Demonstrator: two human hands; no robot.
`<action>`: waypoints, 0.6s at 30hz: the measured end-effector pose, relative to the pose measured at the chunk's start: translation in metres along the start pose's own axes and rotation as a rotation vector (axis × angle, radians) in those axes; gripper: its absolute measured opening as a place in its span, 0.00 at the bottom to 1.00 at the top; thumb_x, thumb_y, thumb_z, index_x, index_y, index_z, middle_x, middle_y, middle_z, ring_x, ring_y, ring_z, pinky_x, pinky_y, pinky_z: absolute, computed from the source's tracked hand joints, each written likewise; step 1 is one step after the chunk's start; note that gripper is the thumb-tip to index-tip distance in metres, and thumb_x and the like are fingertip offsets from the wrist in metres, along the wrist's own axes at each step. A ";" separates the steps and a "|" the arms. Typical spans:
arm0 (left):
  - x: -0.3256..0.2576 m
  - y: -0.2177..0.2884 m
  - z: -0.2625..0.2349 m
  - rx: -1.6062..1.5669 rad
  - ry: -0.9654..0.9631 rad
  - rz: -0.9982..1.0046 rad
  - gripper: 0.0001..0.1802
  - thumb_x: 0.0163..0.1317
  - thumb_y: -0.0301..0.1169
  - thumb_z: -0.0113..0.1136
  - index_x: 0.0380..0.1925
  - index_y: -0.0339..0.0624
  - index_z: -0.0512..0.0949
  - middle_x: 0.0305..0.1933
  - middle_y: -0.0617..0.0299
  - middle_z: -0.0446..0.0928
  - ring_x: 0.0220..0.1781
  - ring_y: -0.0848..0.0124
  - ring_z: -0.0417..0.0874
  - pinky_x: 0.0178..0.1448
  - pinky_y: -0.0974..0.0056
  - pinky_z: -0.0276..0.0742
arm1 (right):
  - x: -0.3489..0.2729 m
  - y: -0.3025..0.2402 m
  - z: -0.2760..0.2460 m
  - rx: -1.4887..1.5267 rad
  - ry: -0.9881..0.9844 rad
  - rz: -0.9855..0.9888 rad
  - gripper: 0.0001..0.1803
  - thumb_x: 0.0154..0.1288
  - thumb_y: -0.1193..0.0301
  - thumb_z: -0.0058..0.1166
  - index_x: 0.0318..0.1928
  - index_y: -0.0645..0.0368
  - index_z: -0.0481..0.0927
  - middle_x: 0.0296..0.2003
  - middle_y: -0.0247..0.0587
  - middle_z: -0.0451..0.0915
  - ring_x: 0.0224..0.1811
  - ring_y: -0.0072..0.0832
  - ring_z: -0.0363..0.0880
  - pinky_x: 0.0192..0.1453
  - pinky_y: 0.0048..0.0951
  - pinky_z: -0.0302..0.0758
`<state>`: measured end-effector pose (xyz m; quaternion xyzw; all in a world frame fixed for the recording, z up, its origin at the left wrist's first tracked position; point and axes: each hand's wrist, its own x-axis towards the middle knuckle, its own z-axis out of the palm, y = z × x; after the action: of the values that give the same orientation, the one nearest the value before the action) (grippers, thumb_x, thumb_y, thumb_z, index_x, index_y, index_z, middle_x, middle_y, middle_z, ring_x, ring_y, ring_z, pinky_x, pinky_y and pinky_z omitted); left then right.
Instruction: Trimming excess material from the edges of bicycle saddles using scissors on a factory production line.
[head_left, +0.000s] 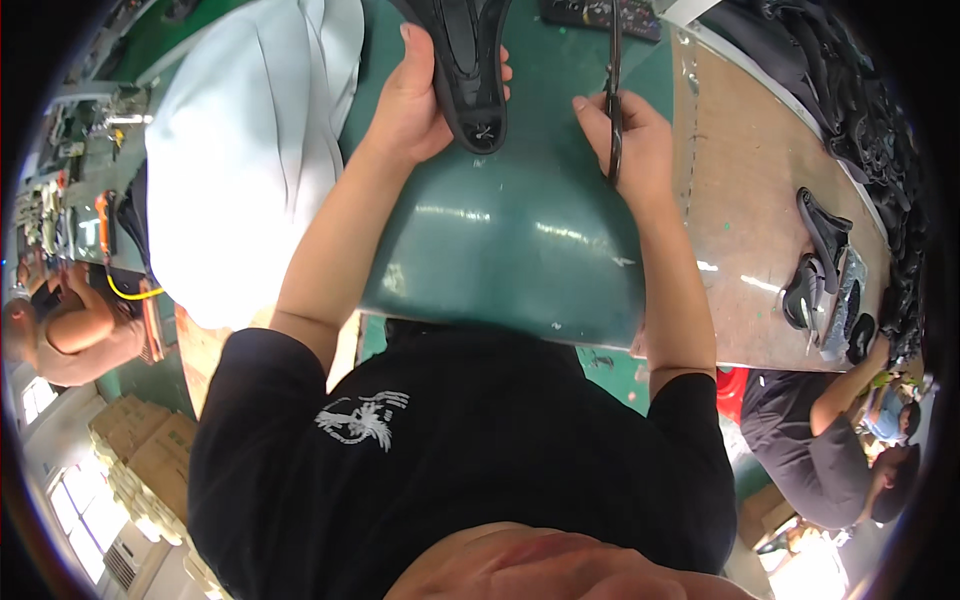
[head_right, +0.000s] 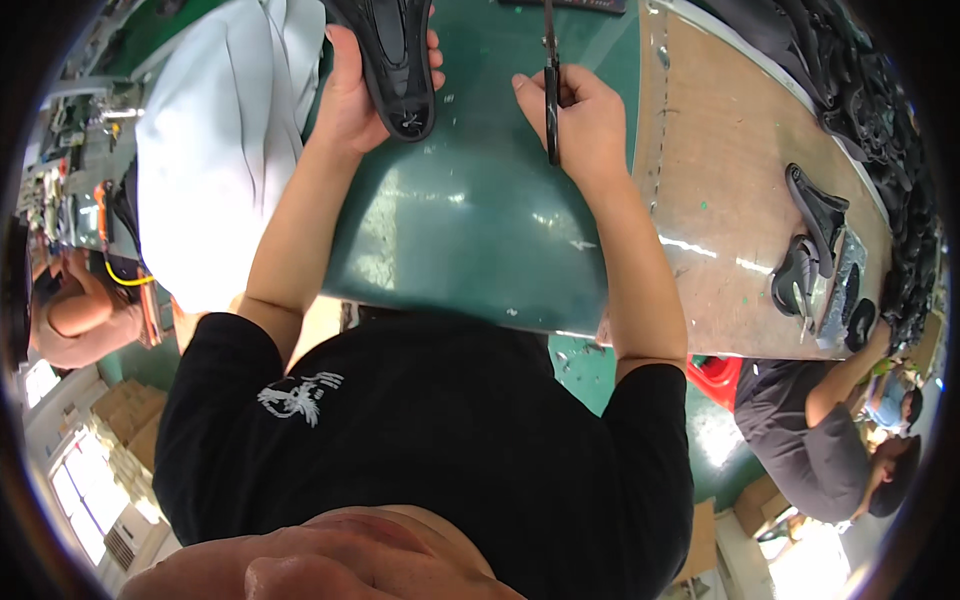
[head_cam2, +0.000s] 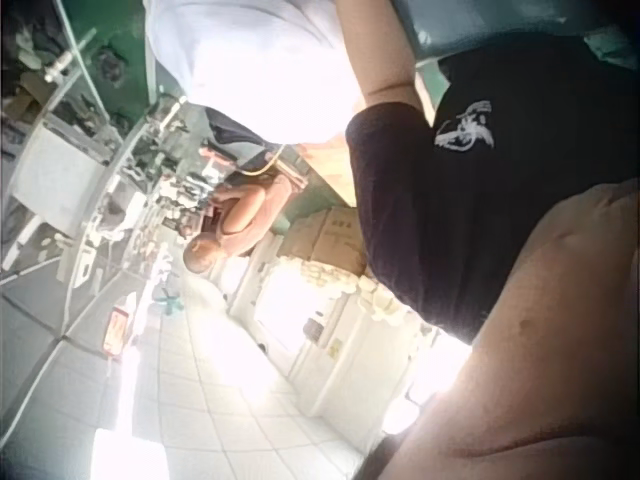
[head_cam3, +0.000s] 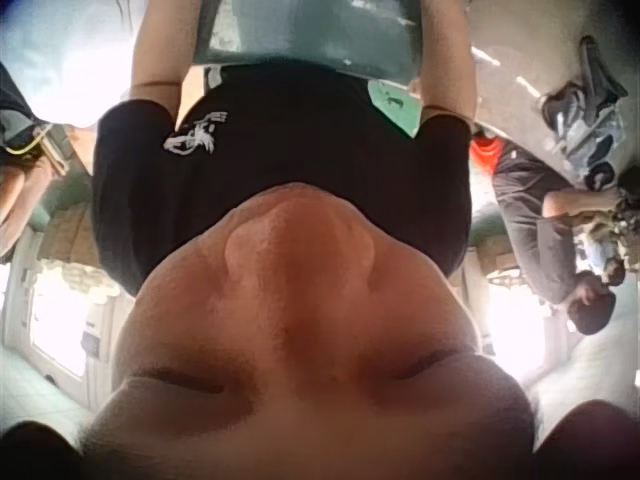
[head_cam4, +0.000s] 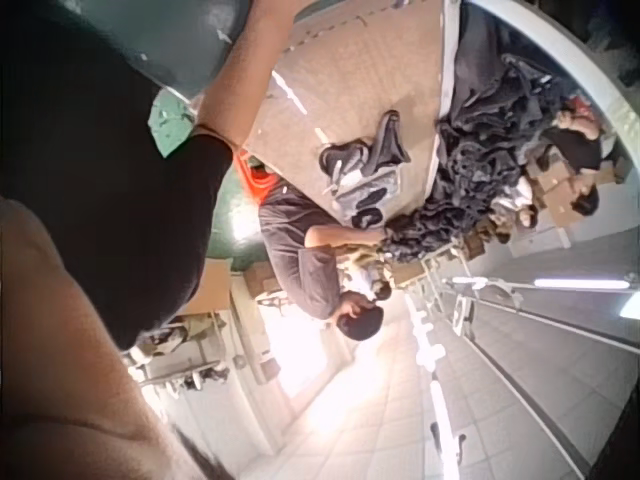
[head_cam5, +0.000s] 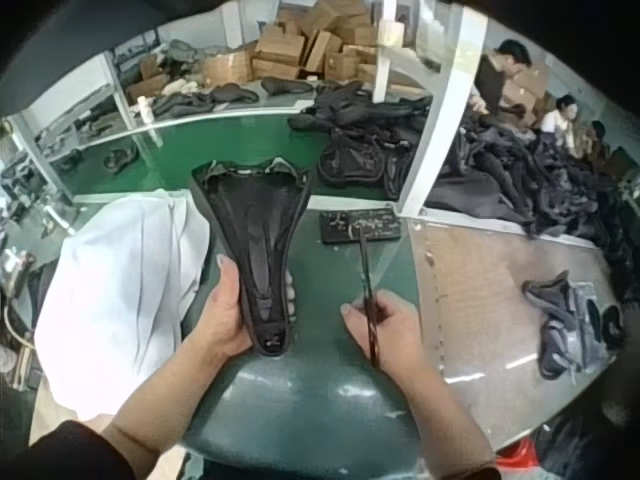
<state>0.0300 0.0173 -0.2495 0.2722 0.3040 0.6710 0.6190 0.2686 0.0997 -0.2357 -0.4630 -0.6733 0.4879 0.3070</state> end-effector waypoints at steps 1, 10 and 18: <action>-0.006 -0.004 -0.001 -0.026 0.022 0.003 0.48 0.70 0.73 0.40 0.61 0.37 0.76 0.52 0.55 0.83 0.52 0.64 0.87 0.56 0.55 0.87 | -0.008 -0.006 -0.002 -0.021 -0.024 0.013 0.17 0.66 0.61 0.73 0.37 0.65 0.84 0.24 0.29 0.78 0.25 0.15 0.74 0.29 0.24 0.69; -0.017 -0.007 -0.001 -0.116 0.156 -0.031 0.38 0.76 0.66 0.45 0.53 0.39 0.80 0.42 0.57 0.84 0.41 0.66 0.86 0.47 0.61 0.84 | -0.056 -0.032 -0.022 -0.925 0.053 -0.752 0.18 0.43 0.71 0.74 0.37 0.55 0.82 0.33 0.36 0.77 0.35 0.38 0.78 0.36 0.37 0.77; -0.016 -0.010 -0.004 -0.162 0.095 -0.052 0.35 0.77 0.64 0.48 0.49 0.40 0.80 0.40 0.60 0.84 0.39 0.71 0.85 0.45 0.64 0.83 | -0.053 -0.054 -0.021 -1.138 -0.060 -0.877 0.17 0.44 0.67 0.74 0.34 0.54 0.81 0.31 0.34 0.74 0.34 0.35 0.77 0.34 0.35 0.75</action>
<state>0.0352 0.0015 -0.2596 0.1813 0.2847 0.6891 0.6413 0.2898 0.0533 -0.1759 -0.2245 -0.9553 -0.0944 0.1674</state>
